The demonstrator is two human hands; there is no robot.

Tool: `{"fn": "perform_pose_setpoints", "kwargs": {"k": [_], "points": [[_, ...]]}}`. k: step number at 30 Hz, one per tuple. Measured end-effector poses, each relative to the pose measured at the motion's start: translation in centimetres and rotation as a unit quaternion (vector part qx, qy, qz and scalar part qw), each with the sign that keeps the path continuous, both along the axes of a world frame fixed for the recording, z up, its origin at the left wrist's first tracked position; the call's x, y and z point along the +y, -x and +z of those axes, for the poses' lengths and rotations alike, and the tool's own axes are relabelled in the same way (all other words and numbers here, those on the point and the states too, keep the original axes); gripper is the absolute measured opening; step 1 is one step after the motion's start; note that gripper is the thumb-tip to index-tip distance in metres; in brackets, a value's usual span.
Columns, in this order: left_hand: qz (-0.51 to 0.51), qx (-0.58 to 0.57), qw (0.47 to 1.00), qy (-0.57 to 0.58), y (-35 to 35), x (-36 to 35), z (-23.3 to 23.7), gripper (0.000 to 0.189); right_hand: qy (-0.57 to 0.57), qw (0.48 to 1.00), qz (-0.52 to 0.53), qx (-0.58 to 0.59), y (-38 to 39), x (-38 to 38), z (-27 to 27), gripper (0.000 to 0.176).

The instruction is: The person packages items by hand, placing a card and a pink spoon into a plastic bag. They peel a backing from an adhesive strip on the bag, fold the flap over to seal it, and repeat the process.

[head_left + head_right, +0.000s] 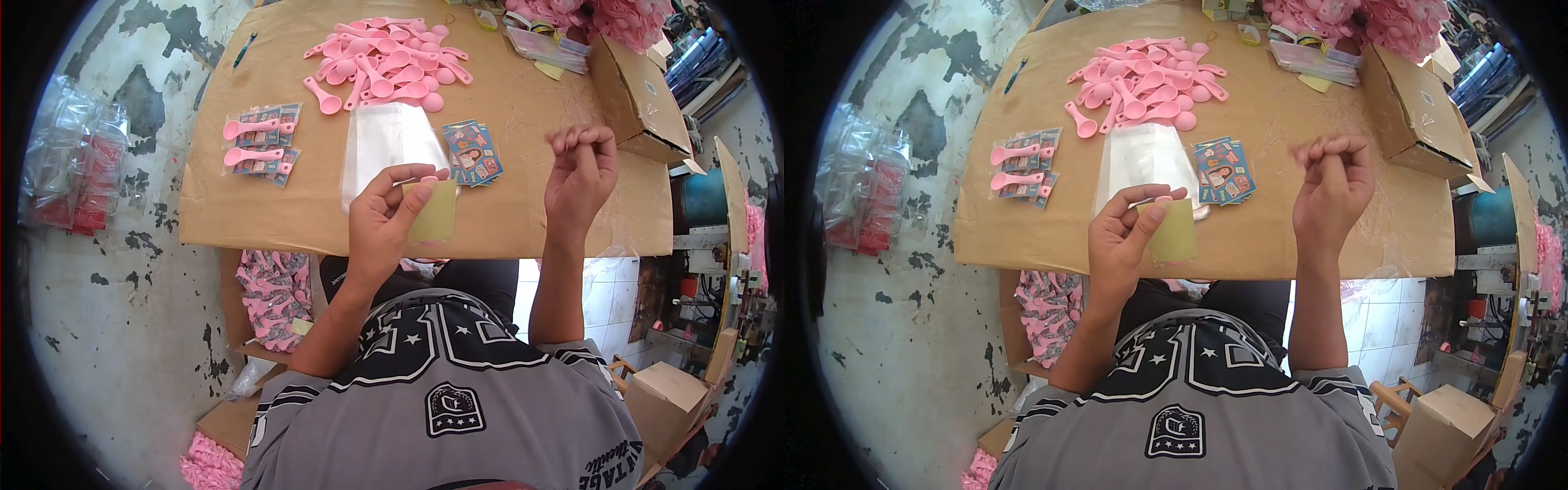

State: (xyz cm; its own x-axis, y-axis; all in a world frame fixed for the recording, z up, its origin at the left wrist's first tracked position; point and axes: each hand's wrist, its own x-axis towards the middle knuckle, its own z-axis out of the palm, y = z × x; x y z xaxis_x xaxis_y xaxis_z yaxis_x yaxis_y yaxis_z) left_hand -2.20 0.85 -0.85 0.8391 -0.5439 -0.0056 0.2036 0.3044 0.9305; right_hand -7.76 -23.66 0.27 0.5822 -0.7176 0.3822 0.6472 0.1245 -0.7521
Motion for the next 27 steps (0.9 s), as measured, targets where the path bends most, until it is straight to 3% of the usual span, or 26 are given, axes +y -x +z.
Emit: {"fn": "perform_pose_setpoints", "kwargs": {"k": [5,7,10,16,19,25,27], "points": [[0.011,-0.006,0.999,0.032,-0.1,-0.6,0.1,0.026,0.032,0.965,0.202,0.162,3.0,1.7,-2.2,0.014],[-0.001,-0.009,1.000,0.015,-0.2,-0.4,0.3,0.026,0.139,0.938,0.181,0.261,2.8,3.9,-1.5,0.019],[0.016,-0.068,0.998,0.003,-0.5,-0.8,-1.0,0.026,0.202,0.932,0.181,0.240,2.5,6.3,-1.0,0.022],[-0.009,-0.009,1.000,0.004,-0.6,0.1,-0.4,0.028,0.117,0.930,0.241,0.251,1.3,6.4,-1.6,0.016],[-0.017,-0.018,0.999,-0.027,-0.9,0.9,-0.9,0.030,0.105,0.926,0.262,0.250,1.3,6.1,-1.4,0.015],[0.005,-0.068,0.997,0.021,-0.8,1.9,-0.4,0.017,0.057,0.920,0.304,0.242,1.3,6.6,-0.5,0.012],[-0.003,-0.111,0.994,-0.015,-0.9,2.5,-0.5,0.012,0.073,0.924,0.302,0.223,1.1,6.7,-1.0,0.011]]}}
